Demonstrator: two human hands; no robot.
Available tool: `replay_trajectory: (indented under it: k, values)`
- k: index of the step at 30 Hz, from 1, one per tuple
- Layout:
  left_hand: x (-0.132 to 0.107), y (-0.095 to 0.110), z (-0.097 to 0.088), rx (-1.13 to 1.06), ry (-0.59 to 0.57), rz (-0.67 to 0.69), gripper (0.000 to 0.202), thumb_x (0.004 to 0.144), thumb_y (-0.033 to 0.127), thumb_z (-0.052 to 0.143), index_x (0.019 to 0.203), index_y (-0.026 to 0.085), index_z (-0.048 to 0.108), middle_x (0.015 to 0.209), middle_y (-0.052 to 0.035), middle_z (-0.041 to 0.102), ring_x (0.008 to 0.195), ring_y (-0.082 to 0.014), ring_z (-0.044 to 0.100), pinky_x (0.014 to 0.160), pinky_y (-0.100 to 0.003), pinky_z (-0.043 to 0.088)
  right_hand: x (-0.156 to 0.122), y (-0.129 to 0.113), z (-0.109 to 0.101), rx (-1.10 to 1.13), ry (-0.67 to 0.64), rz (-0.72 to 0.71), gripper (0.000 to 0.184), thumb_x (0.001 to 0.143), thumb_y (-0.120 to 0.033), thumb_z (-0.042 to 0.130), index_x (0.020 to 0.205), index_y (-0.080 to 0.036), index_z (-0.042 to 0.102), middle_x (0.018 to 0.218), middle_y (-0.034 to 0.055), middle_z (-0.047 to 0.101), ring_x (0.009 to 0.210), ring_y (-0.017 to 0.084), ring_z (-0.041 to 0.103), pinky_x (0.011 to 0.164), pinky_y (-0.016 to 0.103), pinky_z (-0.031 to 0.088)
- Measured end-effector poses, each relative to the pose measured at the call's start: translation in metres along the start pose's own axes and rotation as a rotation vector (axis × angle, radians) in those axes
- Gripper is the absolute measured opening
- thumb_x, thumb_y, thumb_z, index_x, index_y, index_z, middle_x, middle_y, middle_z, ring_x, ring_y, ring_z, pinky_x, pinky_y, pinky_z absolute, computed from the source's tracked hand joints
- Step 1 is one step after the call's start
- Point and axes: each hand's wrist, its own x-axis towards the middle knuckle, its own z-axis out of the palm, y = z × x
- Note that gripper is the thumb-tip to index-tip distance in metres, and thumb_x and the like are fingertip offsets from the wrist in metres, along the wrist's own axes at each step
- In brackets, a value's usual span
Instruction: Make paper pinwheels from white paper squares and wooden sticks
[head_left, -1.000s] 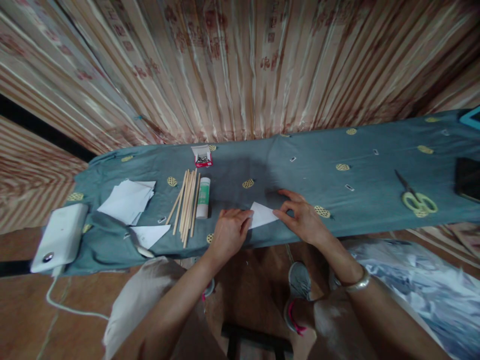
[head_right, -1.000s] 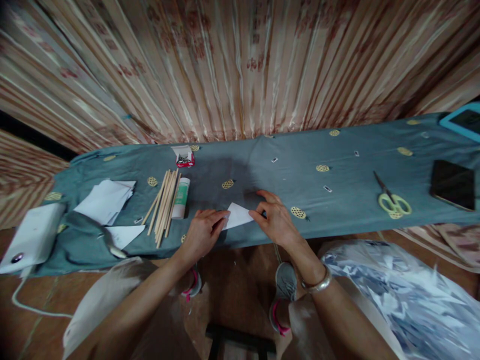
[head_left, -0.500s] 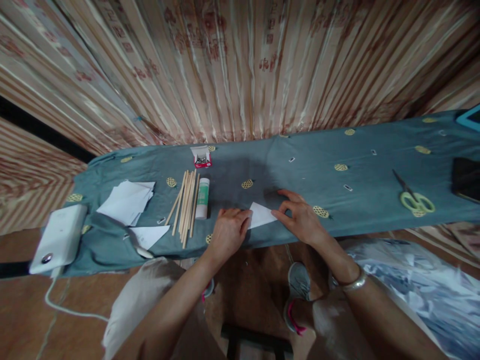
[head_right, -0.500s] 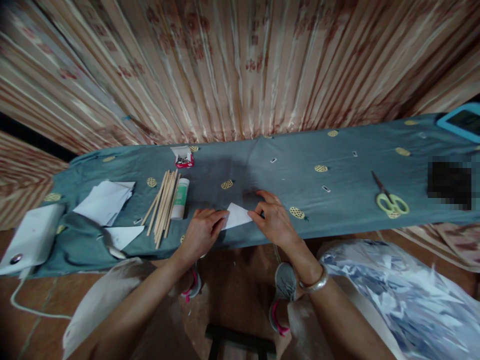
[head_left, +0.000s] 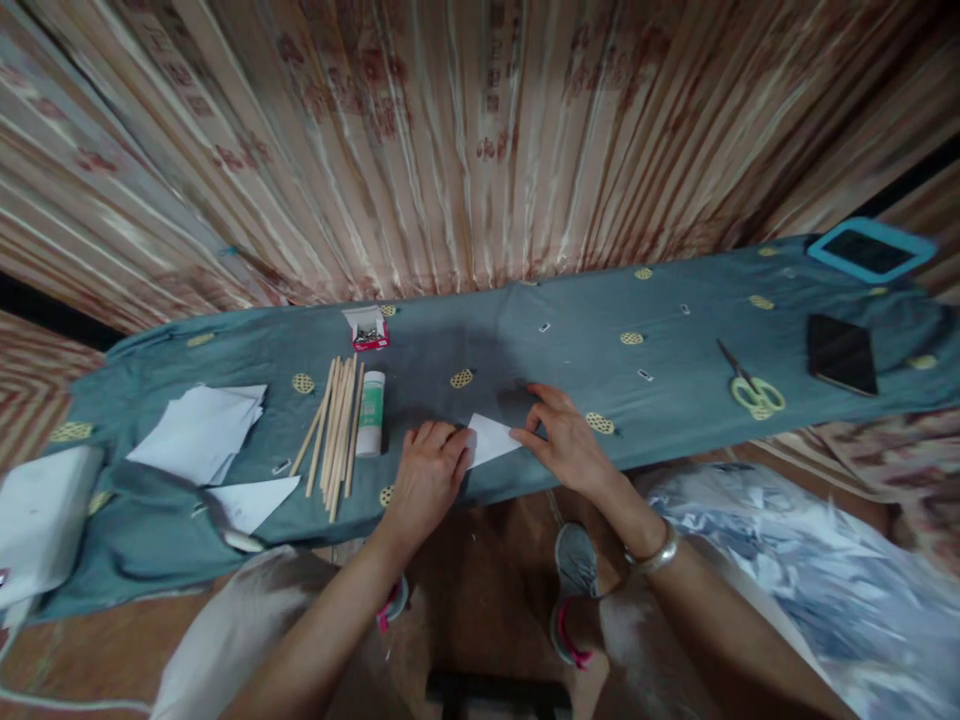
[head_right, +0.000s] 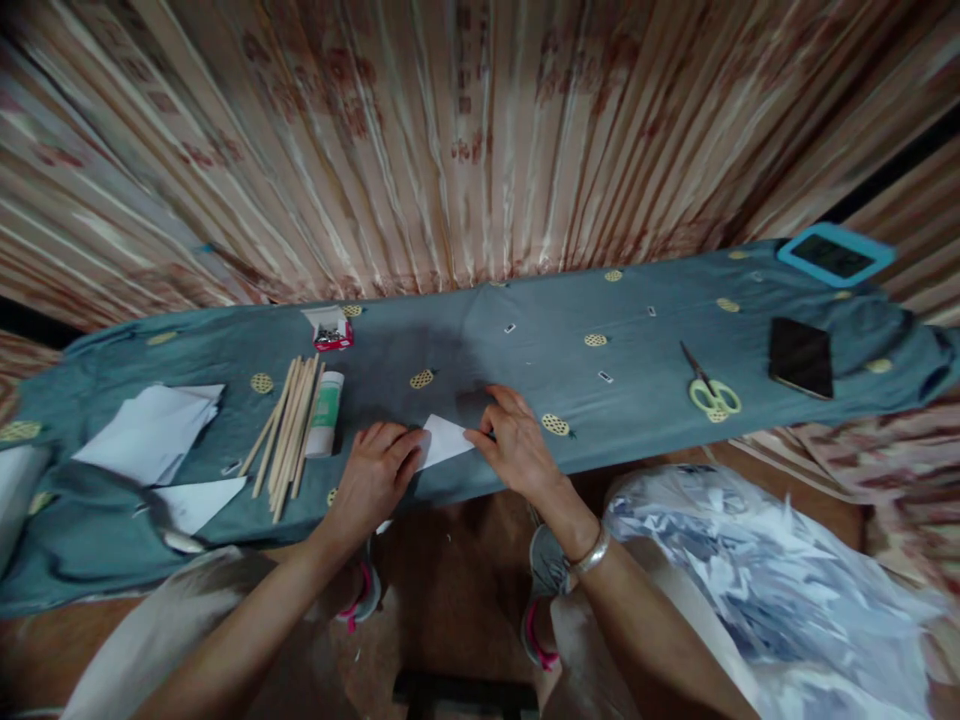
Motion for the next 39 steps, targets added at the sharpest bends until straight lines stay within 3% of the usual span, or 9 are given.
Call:
replay_trajectory:
  k: [4,8,16,26,31,39]
  values:
    - [-0.002,0.0,0.003,-0.063,0.076,0.134,0.026,0.093,0.011,0.046,0.112,0.018,0.063,0.099,-0.0077,0.065,0.089,-0.0215,0.053,0.076,-0.035,0.042,-0.001,0.0,0.0,0.004,-0.003,-0.003,0.022,0.088,-0.037,0.06,0.076,-0.019,0.056,0.129,0.0207,0.057,0.128,0.033,0.048,0.103,0.052,0.042]
    - [-0.007,0.0,0.003,-0.139,0.034,0.228,0.028,0.09,0.003,0.046,0.108,0.016,0.064,0.1,-0.0073,0.066,0.089,-0.0204,0.053,0.078,-0.034,0.046,-0.001,0.001,0.0,0.006,0.013,-0.031,0.025,0.09,-0.039,0.057,0.075,-0.019,0.055,0.128,0.0213,0.057,0.128,0.033,0.049,0.103,0.051,0.042]
    - [-0.014,0.004,-0.004,-0.153,-0.053,0.216,0.028,0.092,0.01,0.047,0.117,0.012,0.058,0.109,-0.0105,0.063,0.098,-0.0238,0.052,0.083,-0.039,0.05,-0.005,0.002,0.002,0.014,0.034,-0.046,0.027,0.092,-0.043,0.05,0.078,-0.02,0.055,0.123,0.0198,0.06,0.128,0.031,0.049,0.104,0.05,0.041]
    - [-0.021,0.016,-0.005,-0.101,-0.107,0.151,0.033,0.094,0.021,0.048,0.126,0.017,0.052,0.113,-0.0095,0.061,0.1,-0.0253,0.05,0.083,-0.041,0.046,-0.012,-0.013,0.01,-0.045,0.095,0.057,0.036,0.079,-0.053,0.065,0.084,-0.019,0.055,0.131,0.0233,0.055,0.128,0.037,0.047,0.101,0.054,0.041]
    - [-0.022,0.013,-0.004,-0.085,-0.091,0.159,0.03,0.095,0.021,0.049,0.124,0.018,0.054,0.112,-0.0089,0.062,0.102,-0.0248,0.051,0.082,-0.04,0.046,-0.014,-0.01,0.01,-0.023,0.078,0.067,0.035,0.08,-0.053,0.064,0.086,-0.019,0.055,0.135,0.0227,0.053,0.13,0.037,0.045,0.102,0.055,0.04]
    - [-0.028,0.001,-0.005,-0.139,0.034,0.213,0.02,0.094,0.016,0.049,0.11,0.015,0.061,0.103,-0.0083,0.066,0.092,-0.0216,0.054,0.077,-0.037,0.051,-0.016,-0.001,0.006,0.059,0.055,0.054,0.025,0.087,-0.045,0.057,0.087,-0.02,0.056,0.136,0.0195,0.052,0.131,0.034,0.045,0.104,0.054,0.039]
